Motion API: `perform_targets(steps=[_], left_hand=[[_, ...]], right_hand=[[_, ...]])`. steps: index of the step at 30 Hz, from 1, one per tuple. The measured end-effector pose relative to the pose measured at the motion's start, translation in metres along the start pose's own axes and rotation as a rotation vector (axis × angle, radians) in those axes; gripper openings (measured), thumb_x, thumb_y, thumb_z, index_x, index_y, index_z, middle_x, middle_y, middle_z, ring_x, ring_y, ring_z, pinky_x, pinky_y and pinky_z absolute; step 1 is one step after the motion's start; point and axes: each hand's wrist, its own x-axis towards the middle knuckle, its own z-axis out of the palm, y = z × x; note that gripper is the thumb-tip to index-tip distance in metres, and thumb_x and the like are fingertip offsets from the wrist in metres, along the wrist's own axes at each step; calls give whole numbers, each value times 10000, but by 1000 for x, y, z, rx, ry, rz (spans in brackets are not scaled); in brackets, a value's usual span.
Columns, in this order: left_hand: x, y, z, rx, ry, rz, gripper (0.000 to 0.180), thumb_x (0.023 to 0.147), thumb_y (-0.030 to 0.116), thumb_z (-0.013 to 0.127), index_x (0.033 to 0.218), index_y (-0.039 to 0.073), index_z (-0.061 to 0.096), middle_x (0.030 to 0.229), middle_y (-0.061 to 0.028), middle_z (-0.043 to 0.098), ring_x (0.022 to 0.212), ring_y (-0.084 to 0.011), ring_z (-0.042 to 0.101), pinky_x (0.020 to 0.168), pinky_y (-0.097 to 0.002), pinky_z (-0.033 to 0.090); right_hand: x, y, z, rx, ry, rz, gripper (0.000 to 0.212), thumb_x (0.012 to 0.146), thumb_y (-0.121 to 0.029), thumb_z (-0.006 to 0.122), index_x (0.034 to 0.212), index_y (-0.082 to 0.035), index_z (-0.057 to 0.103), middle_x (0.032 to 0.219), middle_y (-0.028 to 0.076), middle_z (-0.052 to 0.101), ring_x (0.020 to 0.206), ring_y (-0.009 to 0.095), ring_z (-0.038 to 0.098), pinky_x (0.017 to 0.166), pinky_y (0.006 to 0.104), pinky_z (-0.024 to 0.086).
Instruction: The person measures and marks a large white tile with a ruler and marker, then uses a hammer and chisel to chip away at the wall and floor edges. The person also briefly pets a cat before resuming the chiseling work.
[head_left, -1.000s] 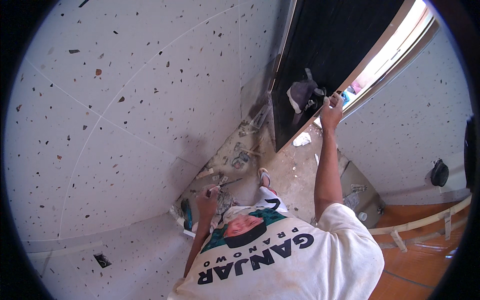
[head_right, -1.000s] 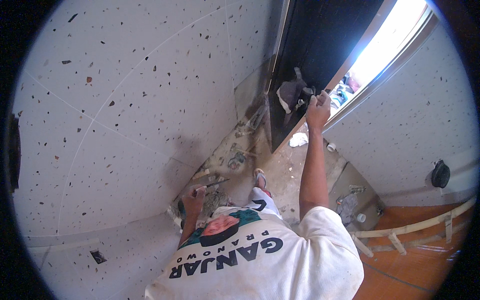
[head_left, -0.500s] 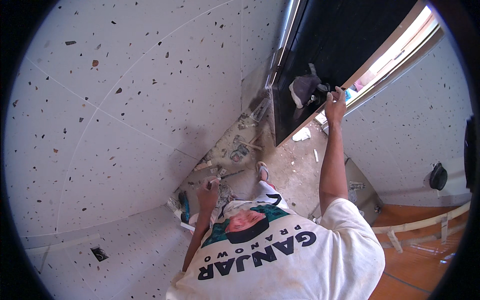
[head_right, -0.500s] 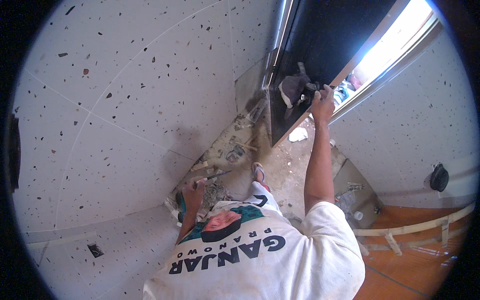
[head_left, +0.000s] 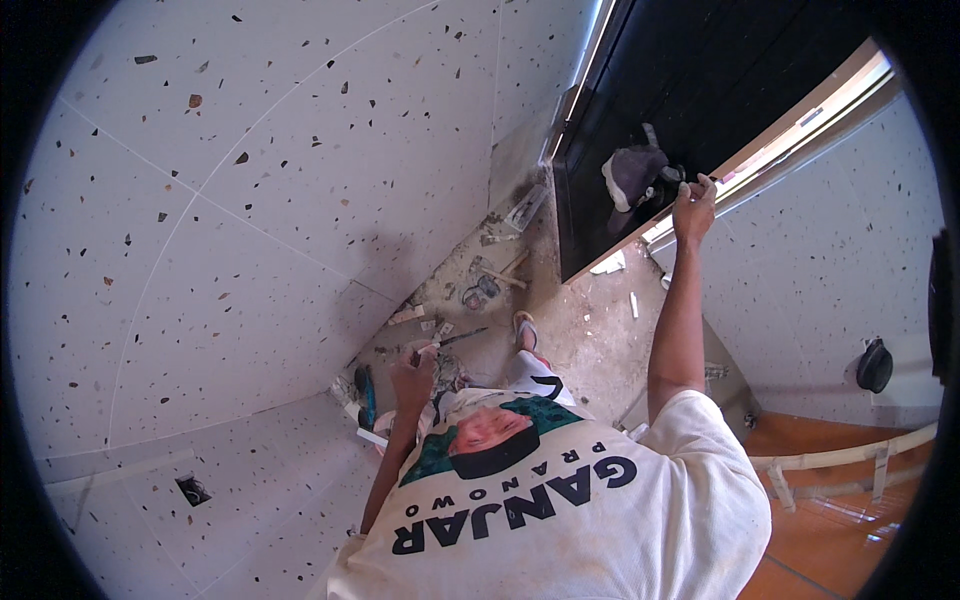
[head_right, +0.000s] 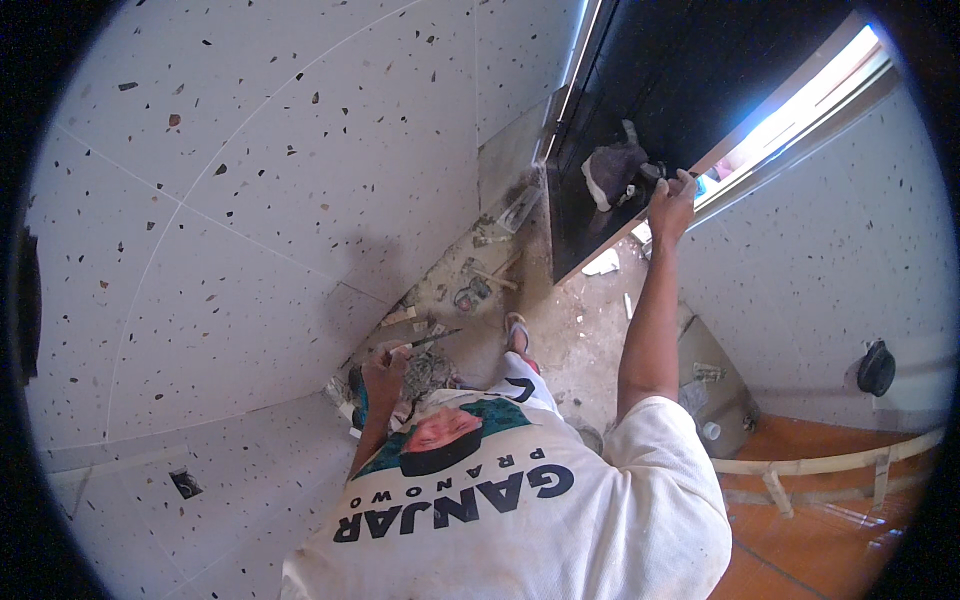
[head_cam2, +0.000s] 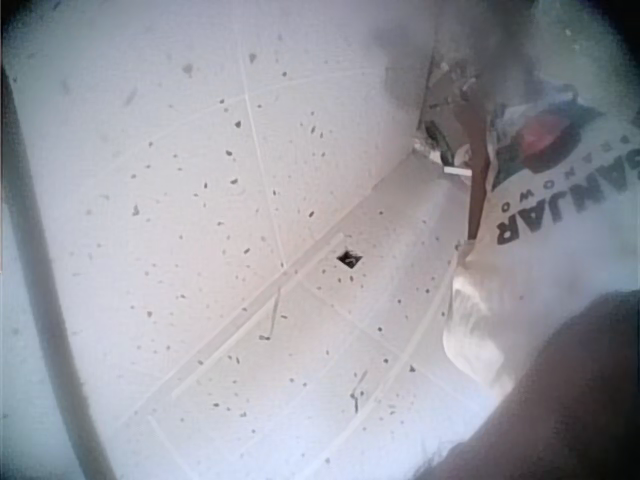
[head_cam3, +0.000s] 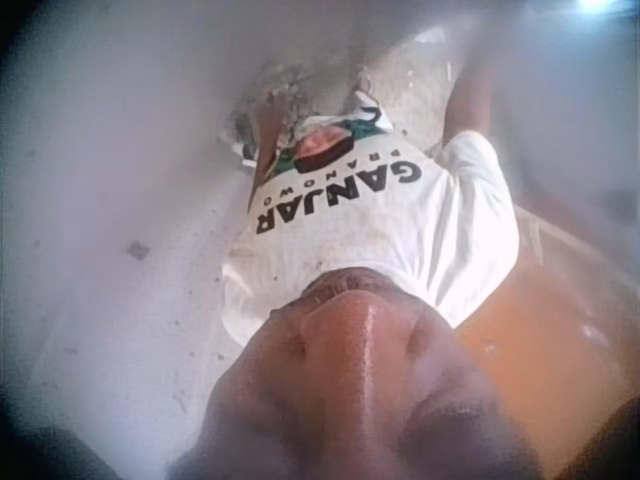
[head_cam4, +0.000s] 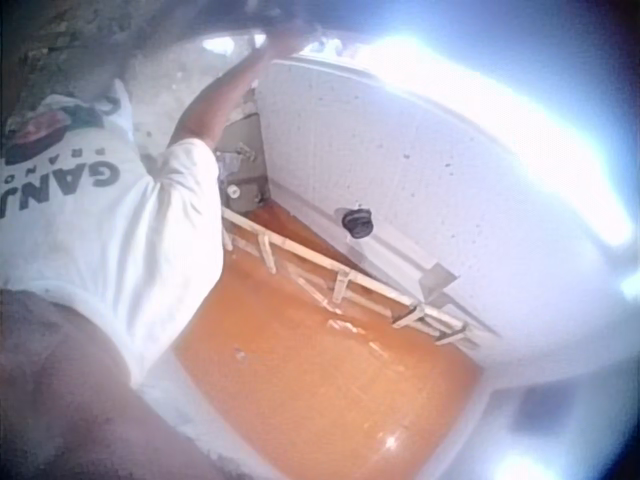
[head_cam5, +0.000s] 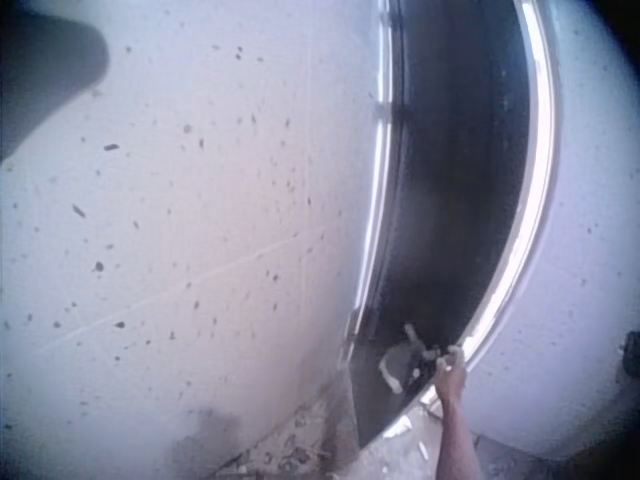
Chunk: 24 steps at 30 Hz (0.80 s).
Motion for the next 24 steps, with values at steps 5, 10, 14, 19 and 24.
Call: perform_targets(steps=[5, 10, 14, 19, 24], left_hand=[[3, -4, -4, 47, 23, 97, 181, 868, 172, 628, 945, 13, 665, 722, -59, 651, 640, -100, 583, 582, -263, 461], [5, 2, -11, 148, 33, 118, 160, 855, 158, 637, 937, 24, 670, 745, -109, 663, 674, -162, 625, 609, -311, 476], [3, 12, -13, 177, 22, 126, 171, 862, 171, 642, 943, 25, 681, 735, -97, 667, 638, -135, 600, 590, -298, 463], [0, 22, -16, 112, 44, 72, 202, 867, 205, 645, 958, 33, 698, 701, -60, 669, 583, -85, 558, 548, -269, 440], [0, 18, -14, 68, 18, 35, 182, 859, 161, 642, 969, 22, 683, 726, -62, 659, 630, -104, 571, 585, -276, 455]], right_hand=[[7, 8, -2, -27, -4, 44, 409, 820, -145, 661, 1189, -33, 524, 999, 152, 671, 957, 303, 644, 853, 404, 486], [14, 18, -1, -48, 0, 42, 484, 794, -184, 704, 1207, -20, 512, 1044, 169, 652, 990, 318, 631, 873, 405, 480], [24, 30, 1, -63, 8, 32, 549, 777, -211, 728, 1232, -6, 498, 1086, 187, 634, 1021, 323, 617, 886, 403, 475], [35, 33, -1, -53, -36, 161, 611, 793, -260, 728, 1282, 1, 472, 1166, 194, 620, 1085, 313, 600, 940, 391, 453], [29, 47, 6, -119, 16, 89, 593, 801, -232, 714, 1270, 34, 467, 1181, 219, 591, 1119, 339, 569, 950, 396, 443]])
